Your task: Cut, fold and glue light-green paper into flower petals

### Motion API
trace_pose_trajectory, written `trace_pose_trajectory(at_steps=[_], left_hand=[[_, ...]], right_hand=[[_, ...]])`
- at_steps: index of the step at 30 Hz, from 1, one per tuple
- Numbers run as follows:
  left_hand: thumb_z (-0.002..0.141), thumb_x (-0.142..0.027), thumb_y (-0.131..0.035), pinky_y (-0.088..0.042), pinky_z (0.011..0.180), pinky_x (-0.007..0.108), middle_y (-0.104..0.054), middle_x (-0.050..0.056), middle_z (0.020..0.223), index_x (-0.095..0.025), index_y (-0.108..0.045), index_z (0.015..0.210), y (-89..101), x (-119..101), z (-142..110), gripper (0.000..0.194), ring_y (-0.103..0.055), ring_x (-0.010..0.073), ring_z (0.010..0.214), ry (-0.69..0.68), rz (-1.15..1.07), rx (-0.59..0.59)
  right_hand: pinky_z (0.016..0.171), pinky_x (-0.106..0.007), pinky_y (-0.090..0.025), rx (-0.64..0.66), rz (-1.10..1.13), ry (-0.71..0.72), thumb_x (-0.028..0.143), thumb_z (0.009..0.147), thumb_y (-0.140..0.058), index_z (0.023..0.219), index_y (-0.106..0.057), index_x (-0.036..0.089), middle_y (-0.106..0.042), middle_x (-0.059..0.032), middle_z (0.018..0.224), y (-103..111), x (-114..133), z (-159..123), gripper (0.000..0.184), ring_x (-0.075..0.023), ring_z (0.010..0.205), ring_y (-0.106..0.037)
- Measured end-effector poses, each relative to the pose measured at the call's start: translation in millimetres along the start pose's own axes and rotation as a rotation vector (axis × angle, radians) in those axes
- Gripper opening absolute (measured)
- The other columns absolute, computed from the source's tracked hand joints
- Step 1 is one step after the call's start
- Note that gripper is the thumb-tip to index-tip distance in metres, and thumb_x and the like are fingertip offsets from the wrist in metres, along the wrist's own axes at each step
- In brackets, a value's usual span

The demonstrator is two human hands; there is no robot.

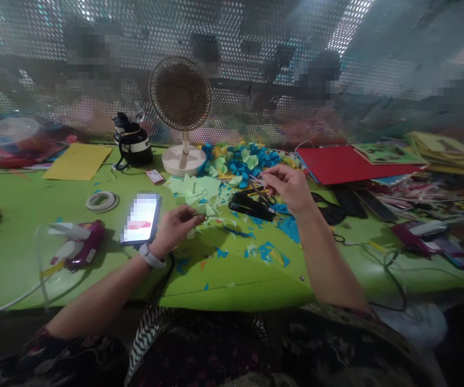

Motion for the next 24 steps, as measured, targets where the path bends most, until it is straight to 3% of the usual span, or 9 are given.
trace_pose_trajectory(at_steps=[3,6,10,14,18,24], left_hand=[[0.069,-0.040,-0.077,-0.056,0.071,0.029,-0.073,0.005,0.077,-0.015,-0.059,0.076,0.4,0.9,0.8,0.032,-0.070,0.0183,0.075,0.012,-0.034,0.002],[0.069,-0.040,-0.077,-0.057,0.072,0.029,-0.074,0.005,0.079,-0.015,-0.059,0.077,0.7,3.8,1.9,0.031,-0.071,0.0181,0.076,0.017,-0.032,0.003],[0.070,-0.039,-0.076,-0.056,0.071,0.029,-0.074,0.004,0.078,-0.015,-0.060,0.078,0.4,7.6,2.0,0.030,-0.071,0.0178,0.074,0.021,0.001,0.012],[0.071,-0.039,-0.075,-0.056,0.069,0.029,-0.073,0.005,0.076,-0.015,-0.060,0.079,0.8,7.5,1.3,0.029,-0.071,0.0183,0.073,0.024,0.018,0.010],[0.070,-0.039,-0.075,-0.056,0.068,0.028,-0.072,0.003,0.073,-0.015,-0.060,0.078,1.9,8.7,1.4,0.030,-0.070,0.0176,0.072,0.030,0.025,-0.005],[0.070,-0.038,-0.076,-0.056,0.069,0.028,-0.072,0.003,0.073,-0.015,-0.059,0.077,1.6,11.9,1.7,0.029,-0.071,0.0178,0.073,0.029,0.019,-0.001]], right_hand=[[0.049,-0.026,-0.044,0.084,-0.106,-0.018,0.040,0.075,-0.064,0.076,-0.062,0.018,-0.060,0.0004,0.062,-8.3,-11.3,1.7,0.022,-0.0108,0.047,-0.052],[0.056,-0.027,-0.045,0.156,-0.357,0.017,0.039,0.079,-0.060,0.079,-0.064,0.018,-0.064,-0.0015,0.066,-12.4,-18.1,-0.1,0.021,-0.0136,0.054,-0.057],[0.064,-0.028,-0.043,0.120,-0.713,0.036,0.035,0.081,-0.058,0.083,-0.068,0.019,-0.070,-0.0046,0.076,3.0,-33.6,5.0,0.019,-0.0185,0.068,-0.063],[0.063,-0.026,-0.041,0.111,-0.844,-0.039,0.033,0.082,-0.057,0.089,-0.069,0.019,-0.072,-0.0062,0.086,18.1,-67.7,13.3,0.019,-0.0205,0.076,-0.064],[0.060,-0.025,-0.039,0.203,-0.978,-0.141,0.031,0.081,-0.060,0.087,-0.069,0.020,-0.073,-0.0068,0.091,20.2,-102.2,13.4,0.016,-0.0213,0.081,-0.065],[0.060,-0.025,-0.038,0.255,-1.049,-0.199,0.029,0.079,-0.064,0.089,-0.068,0.020,-0.073,-0.0063,0.095,23.5,-122.0,11.7,0.014,-0.0213,0.086,-0.065]])
Point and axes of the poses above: each hand's wrist, its own z-axis towards the middle knuckle, its own y-axis out of the back of the hand, x = y × z, the point moved 10 cm from there along z, towards the middle knuckle
